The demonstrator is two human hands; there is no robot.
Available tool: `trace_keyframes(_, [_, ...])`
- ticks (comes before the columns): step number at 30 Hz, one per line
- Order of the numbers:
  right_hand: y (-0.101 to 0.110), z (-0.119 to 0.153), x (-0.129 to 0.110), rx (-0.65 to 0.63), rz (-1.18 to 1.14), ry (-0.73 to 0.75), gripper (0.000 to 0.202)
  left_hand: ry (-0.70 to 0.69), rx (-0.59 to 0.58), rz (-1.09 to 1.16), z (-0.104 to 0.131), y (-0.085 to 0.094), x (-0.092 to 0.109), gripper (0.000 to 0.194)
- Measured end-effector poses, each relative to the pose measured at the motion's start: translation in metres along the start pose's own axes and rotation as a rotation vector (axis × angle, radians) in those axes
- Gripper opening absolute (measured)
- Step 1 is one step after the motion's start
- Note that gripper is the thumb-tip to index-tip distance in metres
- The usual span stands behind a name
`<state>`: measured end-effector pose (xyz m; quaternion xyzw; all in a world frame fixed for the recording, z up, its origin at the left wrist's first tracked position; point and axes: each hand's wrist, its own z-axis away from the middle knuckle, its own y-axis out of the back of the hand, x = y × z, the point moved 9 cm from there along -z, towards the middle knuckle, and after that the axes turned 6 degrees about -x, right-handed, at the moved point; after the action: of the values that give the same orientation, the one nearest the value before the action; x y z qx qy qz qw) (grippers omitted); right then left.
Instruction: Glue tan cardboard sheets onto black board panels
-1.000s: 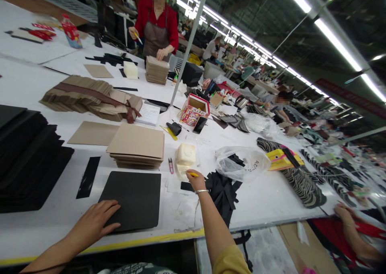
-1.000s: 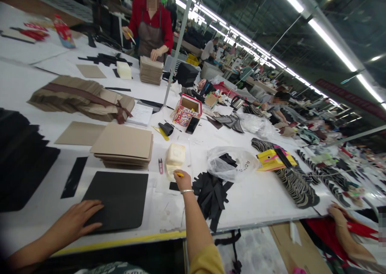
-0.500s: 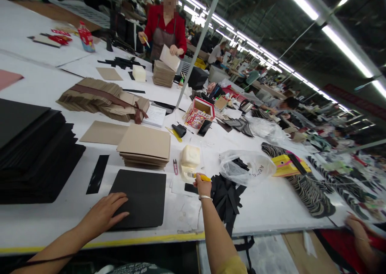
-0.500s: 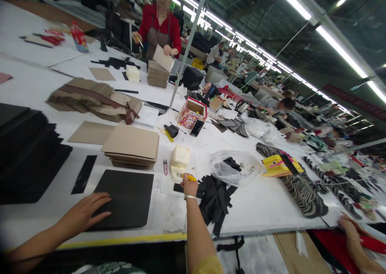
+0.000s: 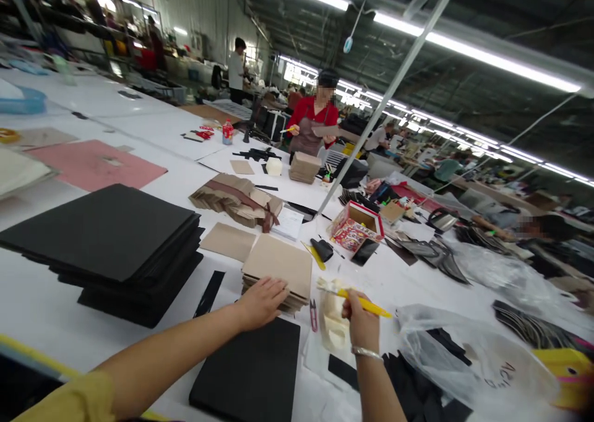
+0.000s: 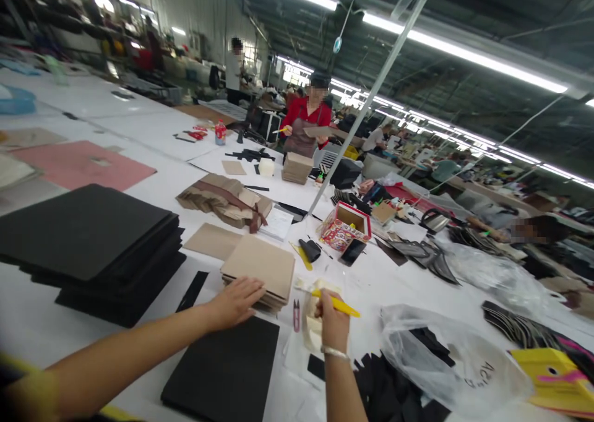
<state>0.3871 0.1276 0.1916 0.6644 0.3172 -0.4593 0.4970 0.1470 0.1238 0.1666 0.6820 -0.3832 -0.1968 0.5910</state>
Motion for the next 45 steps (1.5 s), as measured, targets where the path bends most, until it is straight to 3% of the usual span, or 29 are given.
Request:
trace_keyframes(4, [-0.124, -0.026, -0.054, -0.319, -0.07, 0.021, 0.027, 0.113, -0.153, 0.023, -0.022, -0.039, -0.008, 0.064])
trace_keyframes(7, [-0.187, -0.029, -0.067, -0.469, -0.066, 0.039, 0.027, 0.154, -0.185, 0.07, -0.023, -0.047, -0.014, 0.062])
trace_keyframes(10, [-0.218, -0.031, -0.063, -0.564, -0.043, 0.02, 0.025, 0.136, -0.195, 0.1, -0.022, -0.045, -0.015, 0.06])
trace_keyframes(15, [-0.238, -0.052, -0.056, -0.632, 0.033, 0.063, 0.024, 0.143, -0.217, 0.115, -0.023, -0.049, -0.019, 0.063])
trace_keyframes(20, [-0.236, -0.102, -0.047, -0.413, 0.118, 0.095, 0.027, 0.14, -0.24, 0.108, -0.025, -0.058, -0.02, 0.065])
trace_keyframes(24, [-0.216, -0.126, -0.033, -0.252, 0.213, 0.039, 0.029, 0.136, -0.242, 0.097, -0.026, -0.055, -0.019, 0.062])
trace_keyframes(26, [-0.194, -0.13, -0.025, -0.216, 0.234, 0.02, 0.027, 0.126, -0.239, 0.094, -0.026, -0.053, -0.018, 0.059])
trace_keyframes(33, [-0.078, -0.129, 0.0, -0.065, 0.336, -0.04, 0.024, 0.138, -0.221, 0.053, -0.033, -0.044, -0.021, 0.045])
trace_keyframes(36, [-0.065, -0.125, -0.004, -0.078, 0.359, 0.039, 0.026, 0.149, -0.229, 0.025, -0.038, -0.042, -0.024, 0.038])
trace_keyframes(39, [-0.075, -0.112, -0.013, -0.173, 0.387, 0.151, 0.025, 0.17, -0.231, -0.018, -0.044, -0.039, -0.028, 0.034])
trace_keyframes(42, [-0.085, -0.083, -0.019, -0.307, 0.464, 0.234, 0.021, 0.19, -0.229, -0.06, -0.052, -0.036, -0.033, 0.029])
trace_keyframes(45, [-0.08, -0.042, -0.025, -0.407, 0.507, 0.31, 0.019, 0.189, -0.25, -0.059, -0.058, -0.035, -0.035, 0.024])
